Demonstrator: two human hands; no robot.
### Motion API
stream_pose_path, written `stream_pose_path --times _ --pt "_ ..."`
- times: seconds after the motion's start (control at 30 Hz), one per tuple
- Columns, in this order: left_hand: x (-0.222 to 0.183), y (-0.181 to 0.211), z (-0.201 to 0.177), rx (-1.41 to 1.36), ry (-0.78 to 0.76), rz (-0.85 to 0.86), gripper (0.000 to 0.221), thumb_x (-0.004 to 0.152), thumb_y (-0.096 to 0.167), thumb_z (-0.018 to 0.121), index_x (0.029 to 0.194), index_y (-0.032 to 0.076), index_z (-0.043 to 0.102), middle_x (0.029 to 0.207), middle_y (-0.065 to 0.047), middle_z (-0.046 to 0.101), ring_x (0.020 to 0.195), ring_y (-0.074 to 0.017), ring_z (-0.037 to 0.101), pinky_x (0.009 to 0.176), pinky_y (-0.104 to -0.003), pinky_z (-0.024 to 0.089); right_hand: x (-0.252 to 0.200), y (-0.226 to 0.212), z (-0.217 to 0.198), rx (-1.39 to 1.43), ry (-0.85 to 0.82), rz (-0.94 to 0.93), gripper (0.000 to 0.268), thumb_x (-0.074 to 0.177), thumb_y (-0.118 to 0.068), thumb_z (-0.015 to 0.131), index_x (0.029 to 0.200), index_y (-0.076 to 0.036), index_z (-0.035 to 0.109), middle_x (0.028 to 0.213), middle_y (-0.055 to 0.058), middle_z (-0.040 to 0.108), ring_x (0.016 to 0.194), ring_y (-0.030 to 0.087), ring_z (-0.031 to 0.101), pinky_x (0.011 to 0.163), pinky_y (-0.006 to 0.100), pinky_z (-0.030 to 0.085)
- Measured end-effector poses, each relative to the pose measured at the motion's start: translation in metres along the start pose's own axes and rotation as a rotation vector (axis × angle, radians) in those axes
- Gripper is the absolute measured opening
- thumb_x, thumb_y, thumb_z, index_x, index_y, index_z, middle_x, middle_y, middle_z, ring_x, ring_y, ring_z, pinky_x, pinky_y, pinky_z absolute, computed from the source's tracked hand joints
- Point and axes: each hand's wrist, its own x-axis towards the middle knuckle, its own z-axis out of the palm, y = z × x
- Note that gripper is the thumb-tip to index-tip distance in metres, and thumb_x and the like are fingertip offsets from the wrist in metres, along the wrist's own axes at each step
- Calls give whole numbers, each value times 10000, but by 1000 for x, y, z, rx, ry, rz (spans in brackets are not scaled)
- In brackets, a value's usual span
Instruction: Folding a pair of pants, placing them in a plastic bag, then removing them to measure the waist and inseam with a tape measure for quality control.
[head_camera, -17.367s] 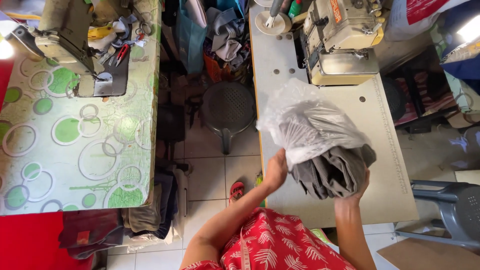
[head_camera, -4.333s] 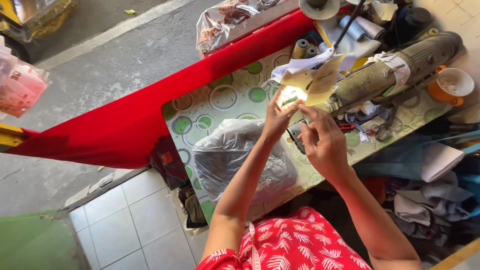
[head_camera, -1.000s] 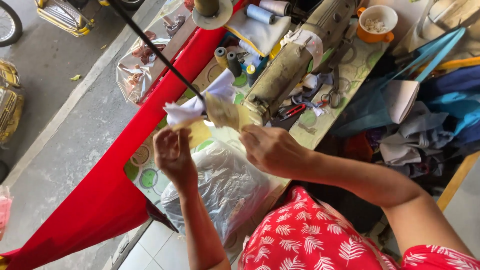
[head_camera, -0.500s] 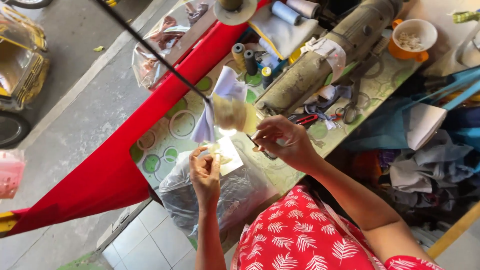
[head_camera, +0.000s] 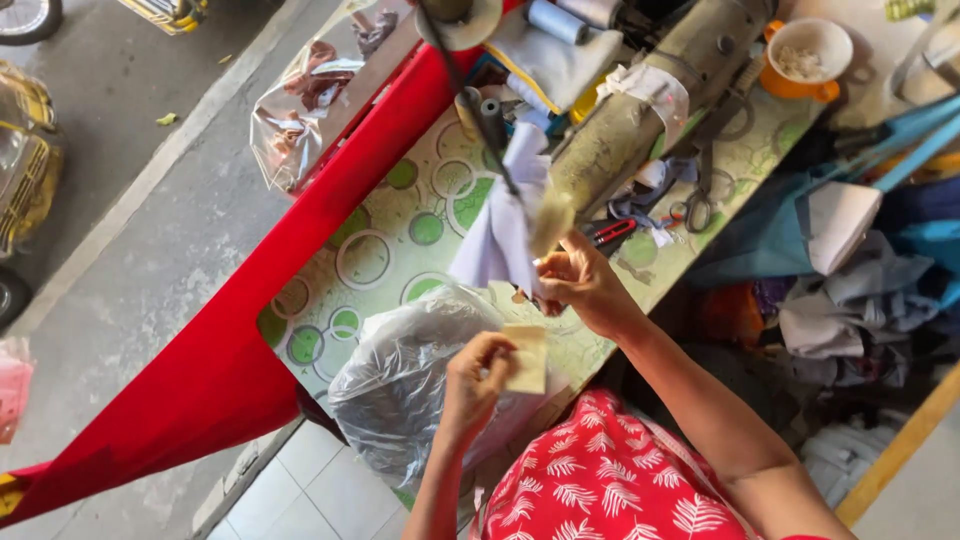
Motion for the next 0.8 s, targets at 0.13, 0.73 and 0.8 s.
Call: stream_pose_path --times 0.13,0.73,0.8 --pt "5 94 0 -14 -265 2 284 924 26 555 1133 138 712 1102 36 764 957 -82 644 828 -245 482 -2 -34 3 23 -187 82 547 875 -43 749 1330 -72 448 872 125 723 539 178 591 482 244 438" --pt "81 108 -14 577 36 140 239 1030 130 512 1208 42 644 1010 -117 742 900 -287 714 761 -393 534 34 -82 -51 -185 -199 -43 257 926 -5 709 1163 -38 615 912 121 734 653 147 671 589 254 591" --pt "78 119 -15 515 134 -50 269 1045 176 474 1252 174 646 1024 -102 721 930 -250 722 736 -400 525 43 -101 -73 -807 82 -351 65 956 -116 753 1010 -87 729 897 36 713 652 98 681 670 221 542"
